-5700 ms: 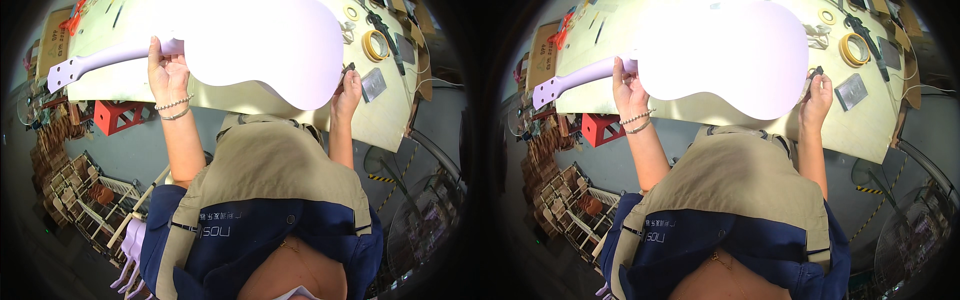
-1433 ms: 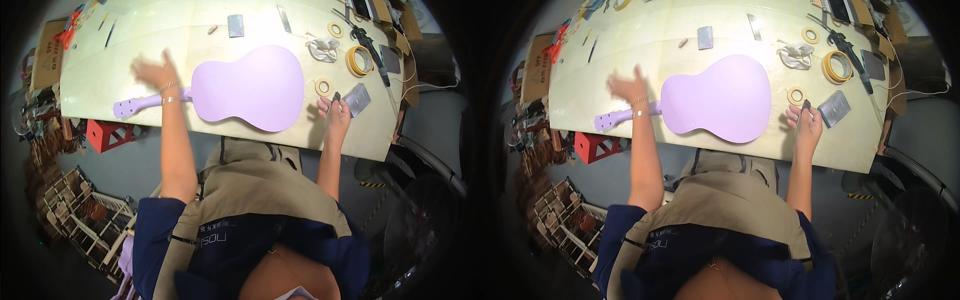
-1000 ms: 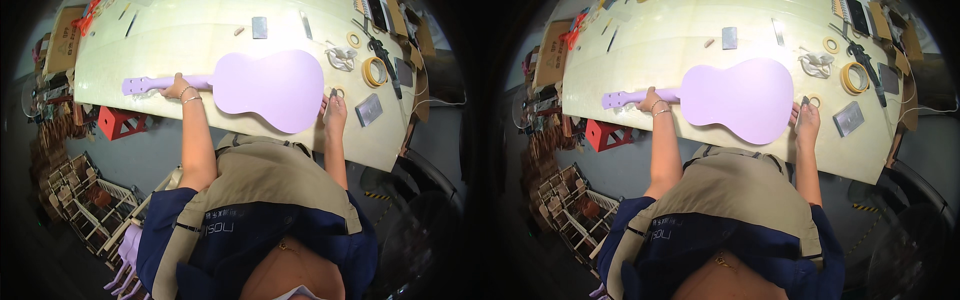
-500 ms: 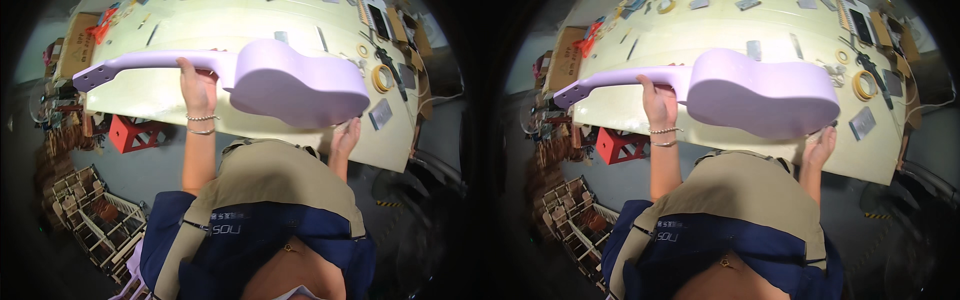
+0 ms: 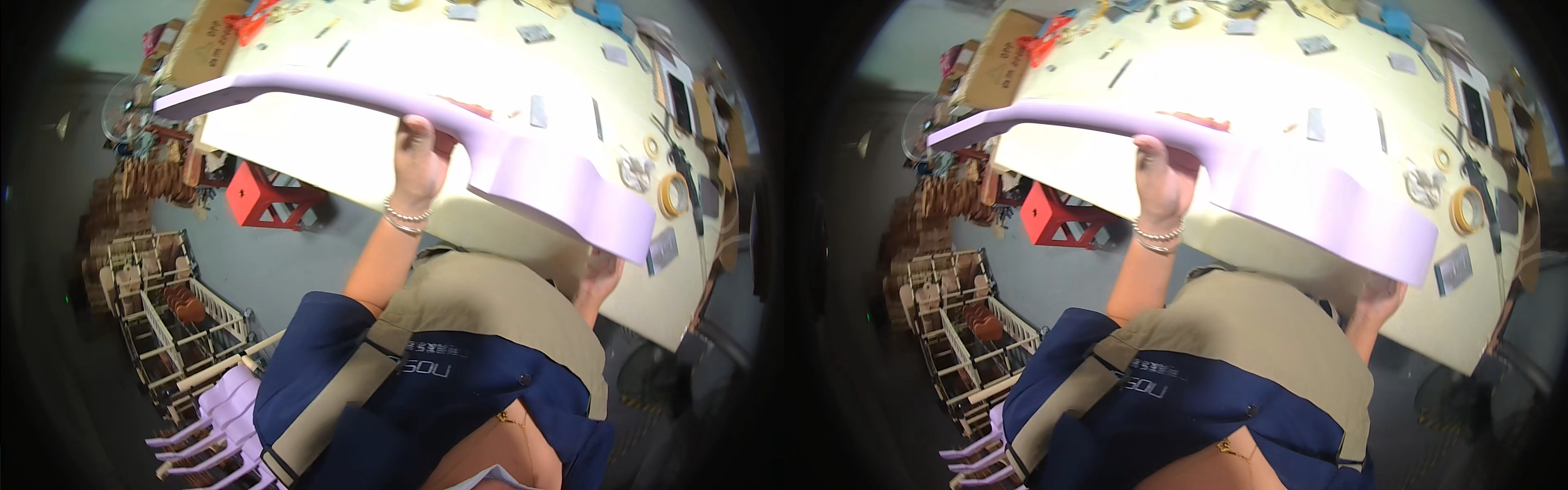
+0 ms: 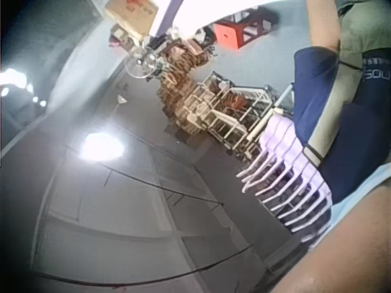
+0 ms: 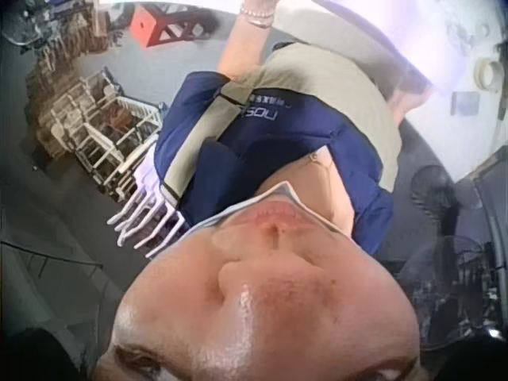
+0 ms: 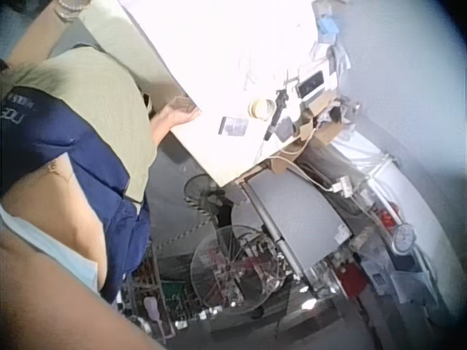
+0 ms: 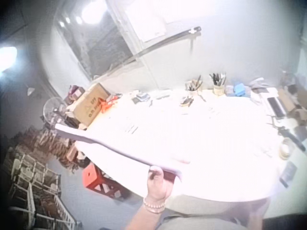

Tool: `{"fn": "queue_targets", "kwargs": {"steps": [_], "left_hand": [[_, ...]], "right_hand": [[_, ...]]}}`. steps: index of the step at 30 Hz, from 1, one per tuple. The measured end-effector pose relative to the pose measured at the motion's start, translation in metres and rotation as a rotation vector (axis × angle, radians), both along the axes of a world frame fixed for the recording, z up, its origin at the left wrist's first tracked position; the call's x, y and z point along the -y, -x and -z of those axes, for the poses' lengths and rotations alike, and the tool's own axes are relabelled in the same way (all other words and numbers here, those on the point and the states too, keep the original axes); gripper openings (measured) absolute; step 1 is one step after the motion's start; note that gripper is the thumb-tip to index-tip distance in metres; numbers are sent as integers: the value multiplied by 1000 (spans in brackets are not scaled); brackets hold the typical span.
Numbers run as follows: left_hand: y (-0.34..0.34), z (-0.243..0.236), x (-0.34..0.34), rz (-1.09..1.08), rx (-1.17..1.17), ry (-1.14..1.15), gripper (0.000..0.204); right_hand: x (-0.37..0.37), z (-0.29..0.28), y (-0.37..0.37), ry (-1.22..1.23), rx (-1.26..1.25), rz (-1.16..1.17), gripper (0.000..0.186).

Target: The person repeatedly picks up light purple guitar bodies from a rack, scrapes the surface with a small metal tool, and wipes them with a cloth. The person handles each guitar one at a time, rotating it to access different sides before returning it to the rack.

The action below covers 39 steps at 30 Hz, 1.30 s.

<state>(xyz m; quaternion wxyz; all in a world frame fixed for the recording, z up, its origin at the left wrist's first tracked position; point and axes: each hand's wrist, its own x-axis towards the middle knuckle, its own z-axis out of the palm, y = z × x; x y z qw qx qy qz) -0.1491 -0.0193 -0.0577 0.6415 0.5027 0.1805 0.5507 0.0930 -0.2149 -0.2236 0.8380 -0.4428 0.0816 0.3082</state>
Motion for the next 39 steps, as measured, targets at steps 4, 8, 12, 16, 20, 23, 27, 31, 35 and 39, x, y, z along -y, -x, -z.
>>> {"fn": "queue_targets", "kwargs": {"steps": [4,8,12,16,20,23,27,31,35,39], "left_hand": [[-10,-9,6,28,14,-7,59],[-9,-11,10,67,42,33,51],[-6,-14,12,31,-25,41,52],[-3,-39,12,5,-181,133,63],[-1,-44,17,-27,-215,157,69],[1,-50,23,-49,-265,136,72],[0,-51,27,-72,-306,80,74],[4,-57,33,-96,-346,39,76],[6,-57,34,-99,-307,21,73],[-14,-46,24,-193,-188,77,64]], "right_hand": [[2,1,1,3,-81,6,38],[6,21,-3,-41,35,-136,42],[13,44,-21,-7,76,-198,39],[14,13,-19,-26,48,-154,35],[11,5,-19,-6,76,-186,32],[8,7,-19,42,38,-196,33],[9,12,-19,-11,49,-287,35],[6,16,-15,-34,52,-299,36],[7,14,-10,3,25,-298,37],[10,21,-5,-133,-17,-345,37]]}}
